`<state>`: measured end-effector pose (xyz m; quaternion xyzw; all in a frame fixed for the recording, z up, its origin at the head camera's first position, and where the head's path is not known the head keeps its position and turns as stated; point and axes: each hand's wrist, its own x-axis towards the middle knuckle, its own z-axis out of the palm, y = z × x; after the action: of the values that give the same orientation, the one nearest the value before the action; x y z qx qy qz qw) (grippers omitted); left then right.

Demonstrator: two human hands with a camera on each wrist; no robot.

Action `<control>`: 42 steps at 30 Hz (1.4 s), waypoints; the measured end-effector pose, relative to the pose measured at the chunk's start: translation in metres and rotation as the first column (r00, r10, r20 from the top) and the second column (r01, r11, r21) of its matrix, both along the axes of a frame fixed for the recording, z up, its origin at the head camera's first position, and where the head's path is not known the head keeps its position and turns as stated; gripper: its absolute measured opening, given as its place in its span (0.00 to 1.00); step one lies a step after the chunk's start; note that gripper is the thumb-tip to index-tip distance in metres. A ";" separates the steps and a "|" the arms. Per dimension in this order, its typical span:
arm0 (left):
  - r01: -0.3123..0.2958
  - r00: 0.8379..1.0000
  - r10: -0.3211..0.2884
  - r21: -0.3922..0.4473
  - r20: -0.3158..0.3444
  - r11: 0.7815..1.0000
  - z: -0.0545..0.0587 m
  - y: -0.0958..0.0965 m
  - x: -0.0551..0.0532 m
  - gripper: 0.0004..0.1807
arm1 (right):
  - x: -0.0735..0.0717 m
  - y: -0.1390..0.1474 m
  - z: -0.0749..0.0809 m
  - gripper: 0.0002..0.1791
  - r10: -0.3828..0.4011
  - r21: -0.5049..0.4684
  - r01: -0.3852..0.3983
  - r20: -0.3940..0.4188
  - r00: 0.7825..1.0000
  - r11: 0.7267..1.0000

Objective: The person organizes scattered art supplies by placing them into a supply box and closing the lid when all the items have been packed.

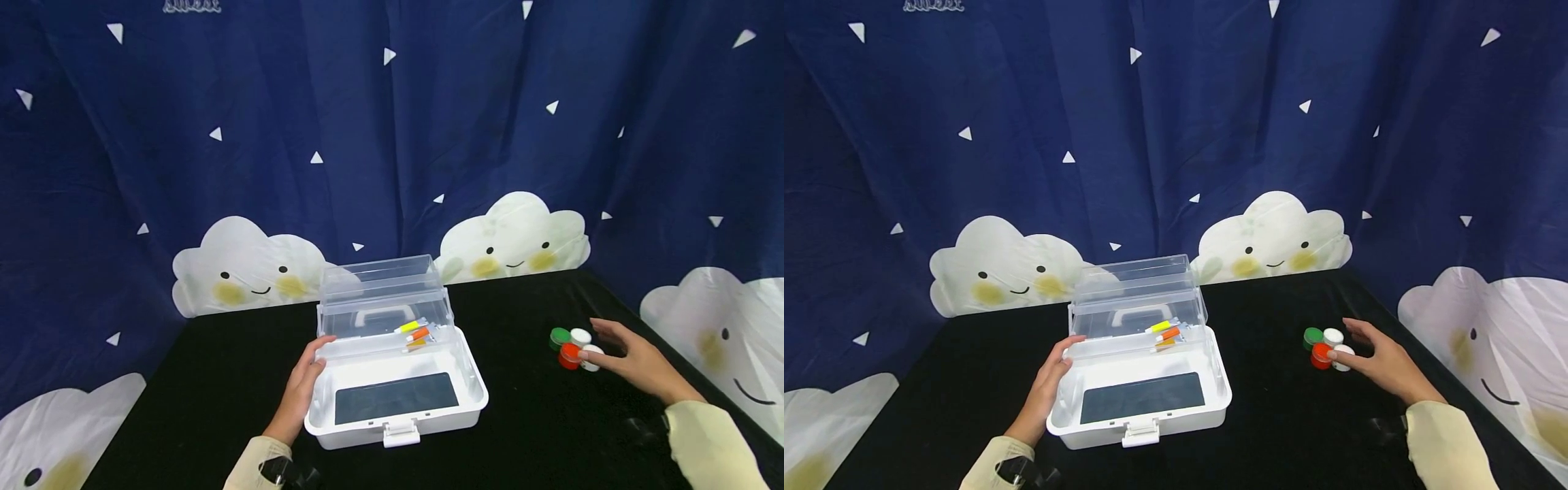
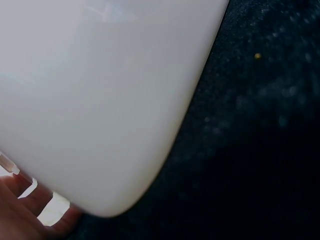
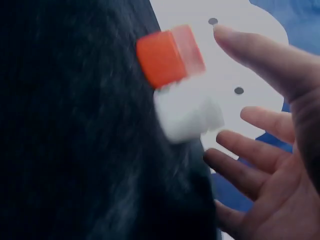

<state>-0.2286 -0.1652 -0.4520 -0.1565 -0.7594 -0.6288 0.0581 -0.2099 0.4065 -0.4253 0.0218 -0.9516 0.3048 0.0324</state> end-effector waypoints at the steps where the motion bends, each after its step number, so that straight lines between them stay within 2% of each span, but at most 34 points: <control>1: 0.000 1.000 0.000 0.000 -0.002 1.000 0.000 -0.001 0.000 0.20 | 0.001 0.003 -0.003 0.47 0.008 -0.026 -0.008 0.007 1.000 1.000; 5: 0.000 1.000 0.000 -0.003 0.009 1.000 -0.001 -0.002 0.001 0.20 | 0.005 0.012 -0.012 0.41 0.037 -0.104 -0.035 0.012 0.999 0.994; 13: -0.007 1.000 0.007 -0.004 0.026 1.000 -0.001 -0.004 0.003 0.20 | 0.004 0.021 -0.023 0.29 0.052 -0.083 -0.053 -0.014 0.999 0.995; 23: 0.006 1.000 -0.006 -0.001 0.009 1.000 -0.001 -0.006 0.001 0.20 | 0.002 0.020 -0.024 0.29 0.039 -0.087 -0.042 -0.030 0.999 0.995; 30: 0.004 0.998 -0.004 -0.002 0.067 1.000 0.000 -0.005 0.001 0.20 | 0.002 0.021 -0.025 0.28 0.022 -0.092 -0.022 -0.007 1.000 0.995; 36: 0.000 0.999 0.000 -0.009 0.036 1.000 0.002 -0.003 0.001 0.20 | 0.005 0.021 -0.025 0.28 0.005 -0.083 -0.005 0.002 1.000 0.997; 42: -0.004 0.999 0.005 -0.006 0.032 1.000 0.002 0.001 0.000 0.20 | 0.007 0.023 -0.025 0.29 -0.026 -0.069 0.026 0.001 1.000 0.997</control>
<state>-0.2283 -0.1645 -0.4504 -0.1450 -0.7626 -0.6287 0.0470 -0.2032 0.4300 -0.4499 0.0080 -0.9407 0.3372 0.0369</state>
